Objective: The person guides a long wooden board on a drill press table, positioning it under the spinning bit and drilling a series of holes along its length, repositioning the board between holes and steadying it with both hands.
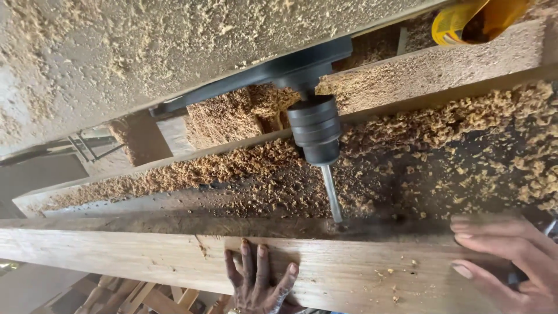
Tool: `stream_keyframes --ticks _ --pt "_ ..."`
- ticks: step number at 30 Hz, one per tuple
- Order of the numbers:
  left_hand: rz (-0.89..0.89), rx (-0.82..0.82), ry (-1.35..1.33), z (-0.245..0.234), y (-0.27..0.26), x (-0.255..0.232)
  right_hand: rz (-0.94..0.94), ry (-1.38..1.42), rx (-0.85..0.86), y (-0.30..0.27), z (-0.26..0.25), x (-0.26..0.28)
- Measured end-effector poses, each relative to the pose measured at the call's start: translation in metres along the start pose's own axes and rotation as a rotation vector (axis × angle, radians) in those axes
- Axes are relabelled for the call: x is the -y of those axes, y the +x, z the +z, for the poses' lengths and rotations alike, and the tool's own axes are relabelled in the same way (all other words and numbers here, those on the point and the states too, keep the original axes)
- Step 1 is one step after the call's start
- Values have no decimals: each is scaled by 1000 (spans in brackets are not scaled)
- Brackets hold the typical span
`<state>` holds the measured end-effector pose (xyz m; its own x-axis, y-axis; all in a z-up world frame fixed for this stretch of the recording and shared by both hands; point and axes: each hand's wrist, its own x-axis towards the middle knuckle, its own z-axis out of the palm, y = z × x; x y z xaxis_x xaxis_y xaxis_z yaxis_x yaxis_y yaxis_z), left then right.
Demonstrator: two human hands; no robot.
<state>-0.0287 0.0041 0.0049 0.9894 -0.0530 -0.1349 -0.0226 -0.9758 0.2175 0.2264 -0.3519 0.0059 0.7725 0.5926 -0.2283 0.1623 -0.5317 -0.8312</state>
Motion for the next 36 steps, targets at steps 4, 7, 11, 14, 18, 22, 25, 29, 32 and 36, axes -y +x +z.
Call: stream_keyframes --ticks 4,7,11,14,18,22,25,29,32,36 --pt "23 28 -36 -4 1 2 -33 7 -22 -7 4 -12" --pt "40 19 -89 -4 2 4 -33 -2 -8 -8 4 -10" --pt "64 -77 -30 7 1 5 -37 12 -32 -2 1 -14" --pt "-19 -125 83 10 5 0 -178 0 7 11 -7 -26" --pt "40 -103 -34 -4 18 6 -199 -82 0 20 -14 -11" --pt "48 -80 5 1 9 -5 -199 -37 60 0 -14 -32" --pt "0 -68 -23 2 9 -6 -196 -36 48 6 -13 -35" --pt "26 -14 -16 -8 19 -2 -248 16 23 15 -16 -28" --pt "59 -48 -154 -10 33 1 -256 -54 60 19 -18 -35" --pt "81 -96 10 -2 21 -1 -245 -10 10 16 -16 -31"
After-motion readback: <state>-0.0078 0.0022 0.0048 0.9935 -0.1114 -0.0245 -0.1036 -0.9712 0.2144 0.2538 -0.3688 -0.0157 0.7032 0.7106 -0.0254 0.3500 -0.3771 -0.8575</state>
